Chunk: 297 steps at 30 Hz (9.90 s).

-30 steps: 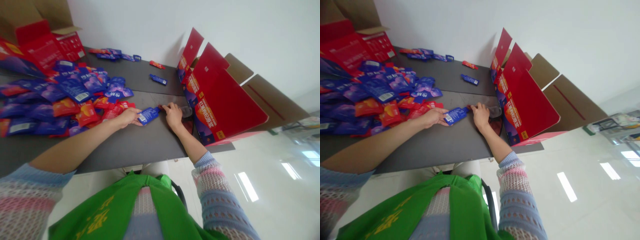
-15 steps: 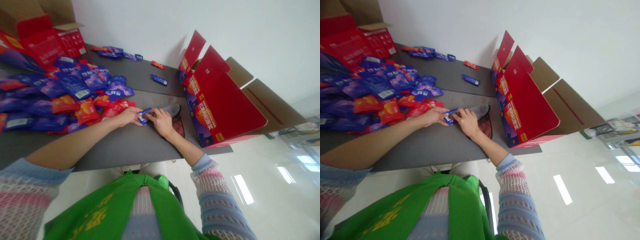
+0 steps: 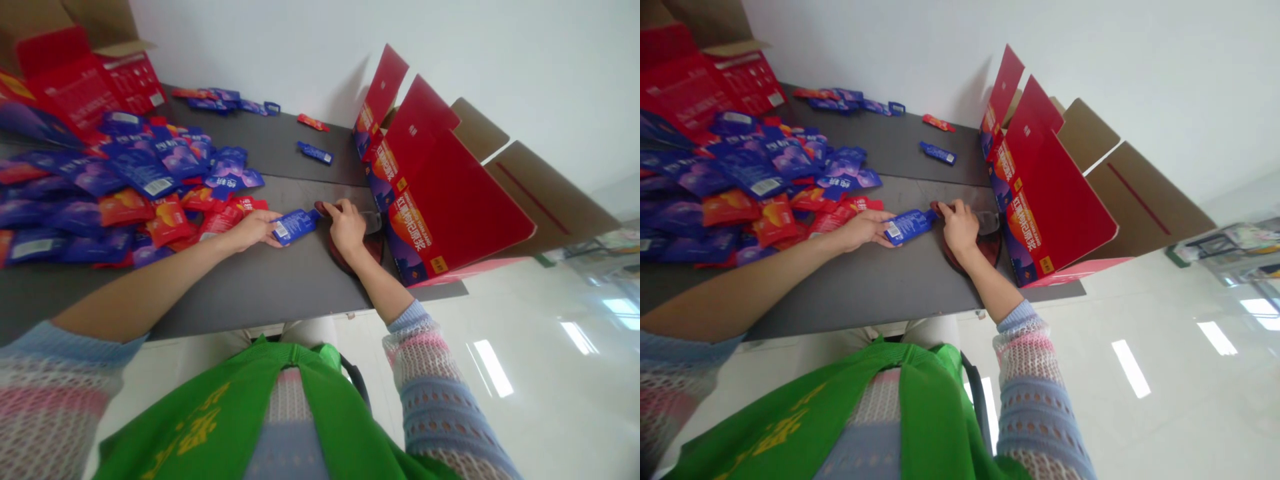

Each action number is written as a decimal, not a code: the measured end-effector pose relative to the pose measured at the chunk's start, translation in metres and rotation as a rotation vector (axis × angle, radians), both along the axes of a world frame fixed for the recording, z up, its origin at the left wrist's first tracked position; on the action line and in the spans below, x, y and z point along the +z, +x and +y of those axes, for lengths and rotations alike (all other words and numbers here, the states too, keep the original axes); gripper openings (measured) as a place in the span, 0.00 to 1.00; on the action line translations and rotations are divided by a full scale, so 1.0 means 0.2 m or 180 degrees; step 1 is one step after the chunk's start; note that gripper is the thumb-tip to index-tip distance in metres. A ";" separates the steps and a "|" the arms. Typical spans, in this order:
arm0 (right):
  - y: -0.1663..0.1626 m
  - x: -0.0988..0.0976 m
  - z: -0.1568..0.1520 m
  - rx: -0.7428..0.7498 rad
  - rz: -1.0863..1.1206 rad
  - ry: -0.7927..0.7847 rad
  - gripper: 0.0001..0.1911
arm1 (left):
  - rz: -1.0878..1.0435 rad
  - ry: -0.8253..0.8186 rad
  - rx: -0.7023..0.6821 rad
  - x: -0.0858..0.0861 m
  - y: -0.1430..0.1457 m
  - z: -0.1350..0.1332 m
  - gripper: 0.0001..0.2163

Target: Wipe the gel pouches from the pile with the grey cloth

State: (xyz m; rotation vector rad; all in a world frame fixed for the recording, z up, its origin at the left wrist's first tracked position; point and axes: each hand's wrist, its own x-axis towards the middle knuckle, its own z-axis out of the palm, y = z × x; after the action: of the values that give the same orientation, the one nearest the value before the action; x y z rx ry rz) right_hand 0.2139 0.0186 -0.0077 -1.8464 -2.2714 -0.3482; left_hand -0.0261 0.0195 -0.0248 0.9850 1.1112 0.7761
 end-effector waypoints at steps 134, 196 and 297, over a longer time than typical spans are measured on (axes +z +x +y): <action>-0.22 0.00 -0.13 0.0818 0.0016 -0.0357 0.18 | 0.0031 -0.0048 0.0109 0.03 0.04 -0.01 0.07; 0.07 -0.06 0.10 0.0571 0.2187 0.0281 0.21 | 0.0829 0.1219 0.0652 -0.05 0.09 -0.13 0.23; -0.26 0.09 -0.22 0.2442 -0.0401 -0.0608 0.21 | 0.5300 0.3018 -0.0887 0.03 0.32 -0.64 0.22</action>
State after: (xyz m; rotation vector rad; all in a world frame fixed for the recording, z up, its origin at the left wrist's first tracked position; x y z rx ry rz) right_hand 0.1615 -0.0260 0.0095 -0.8937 -2.9509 -0.1208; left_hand 0.0385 -0.1085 -0.0181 2.7640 1.8973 0.0173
